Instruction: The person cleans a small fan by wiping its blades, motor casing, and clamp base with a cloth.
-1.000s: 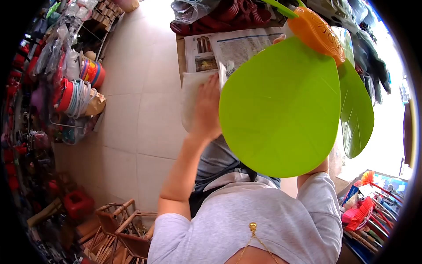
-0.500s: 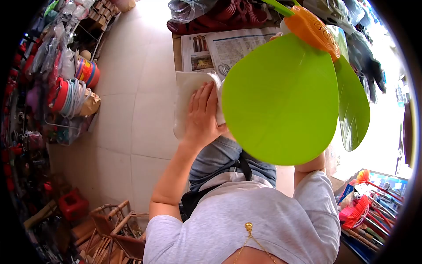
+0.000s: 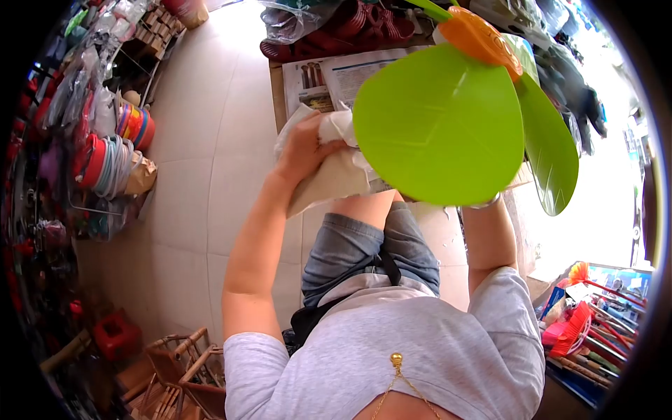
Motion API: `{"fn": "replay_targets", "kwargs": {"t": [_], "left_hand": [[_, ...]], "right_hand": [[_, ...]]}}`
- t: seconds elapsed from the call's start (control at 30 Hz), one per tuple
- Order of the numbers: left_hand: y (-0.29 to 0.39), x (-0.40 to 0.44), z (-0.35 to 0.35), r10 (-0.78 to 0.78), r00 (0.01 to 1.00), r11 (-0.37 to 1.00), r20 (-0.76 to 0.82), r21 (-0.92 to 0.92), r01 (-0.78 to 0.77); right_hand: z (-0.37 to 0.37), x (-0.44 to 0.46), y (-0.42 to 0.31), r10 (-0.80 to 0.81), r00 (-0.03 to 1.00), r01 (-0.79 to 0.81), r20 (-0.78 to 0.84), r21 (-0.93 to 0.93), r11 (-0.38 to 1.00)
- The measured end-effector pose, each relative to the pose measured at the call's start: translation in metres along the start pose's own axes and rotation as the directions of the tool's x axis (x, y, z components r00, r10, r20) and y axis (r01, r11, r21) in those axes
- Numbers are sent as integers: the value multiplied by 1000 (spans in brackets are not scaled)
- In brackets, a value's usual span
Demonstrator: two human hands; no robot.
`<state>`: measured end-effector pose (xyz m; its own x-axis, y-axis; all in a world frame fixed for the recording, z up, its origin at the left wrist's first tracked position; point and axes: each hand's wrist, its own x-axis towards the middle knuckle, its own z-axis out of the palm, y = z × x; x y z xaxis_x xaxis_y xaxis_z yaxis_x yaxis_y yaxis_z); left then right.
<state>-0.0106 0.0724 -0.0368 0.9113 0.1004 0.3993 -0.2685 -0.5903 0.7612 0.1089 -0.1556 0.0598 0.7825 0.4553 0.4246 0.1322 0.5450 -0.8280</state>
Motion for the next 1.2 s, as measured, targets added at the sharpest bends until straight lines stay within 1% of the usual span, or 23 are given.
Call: {"fn": "replay_targets", "kwargs": {"t": [0.03,0.07,0.17,0.23,0.27,0.3,0.33,0.4,0.47,0.5,0.53,0.57,0.6,0.63,0.67,0.7,0.77,0.83,0.93,1.0,1.03,1.13,1.2], "left_hand": [[-5,0,2,-13,998,999,-68,-30,11],[-8,-1,3,-4,998,1000,-65,-27,2],[10,-16,4,-157,942,981,-297,-159,114],[23,-29,7,-235,894,961,-382,-231,154],[30,-36,9,-259,877,953,-404,-255,164],[39,-46,15,-274,839,913,-471,-402,72],[46,-55,19,-304,793,846,-528,-532,-30],[56,-71,24,-294,813,828,-502,-559,-46],[61,-68,28,-281,832,806,-478,-588,-66],[66,-63,29,-131,877,962,-462,-272,1],[70,-58,29,22,901,996,-434,86,17],[73,-52,32,135,908,960,-396,281,-21],[76,-47,36,166,912,949,-374,313,-44],[77,-43,38,159,916,959,-367,280,-55],[76,-38,43,110,922,985,-372,167,-50],[76,-36,46,52,925,998,-377,49,-36],[76,-31,44,-22,925,996,-380,-91,-14],[74,-27,41,-62,924,986,-378,-170,-3],[74,-28,38,-85,923,976,-375,-218,2],[71,-28,38,-50,918,979,-392,-201,-33],[70,-30,34,-82,930,978,-359,-210,5],[66,-30,37,-46,916,965,-398,-253,-62],[65,-34,37,-78,920,973,-384,-230,-13]], "right_hand": [[0,3,5,10,1000,-9,-3,48,999],[0,5,8,10,1000,-9,-13,75,997],[12,8,-2,-44,999,43,7,147,988],[10,7,8,-74,991,67,-112,-65,996],[7,6,7,-83,989,75,-125,-64,995],[5,2,4,-99,993,93,-59,-104,990],[7,-2,0,-49,998,45,-38,-100,994],[12,-11,-9,52,999,-51,3,-98,994],[10,-15,-8,37,998,-28,54,-155,988],[6,-19,-9,47,996,-34,71,-174,984],[3,-22,-10,56,995,-38,87,-194,980],[-1,-28,-12,206,963,-130,173,-370,920],[-7,-36,-4,180,963,-76,200,-438,895],[-13,-44,4,154,962,-20,227,-503,864],[-20,-52,11,128,959,37,253,-562,827],[-23,-58,12,149,938,143,314,-740,658],[-27,-63,14,195,901,305,386,-887,346],[-30,-51,14,197,905,304,377,-897,319],[-33,-34,14,148,924,237,351,-834,498],[-36,-27,17,126,935,182,331,-754,631],[-36,-25,19,118,939,158,323,-711,686],[-36,-22,28,98,953,100,287,-601,793],[-35,-26,36,86,966,56,246,-519,853]]}}
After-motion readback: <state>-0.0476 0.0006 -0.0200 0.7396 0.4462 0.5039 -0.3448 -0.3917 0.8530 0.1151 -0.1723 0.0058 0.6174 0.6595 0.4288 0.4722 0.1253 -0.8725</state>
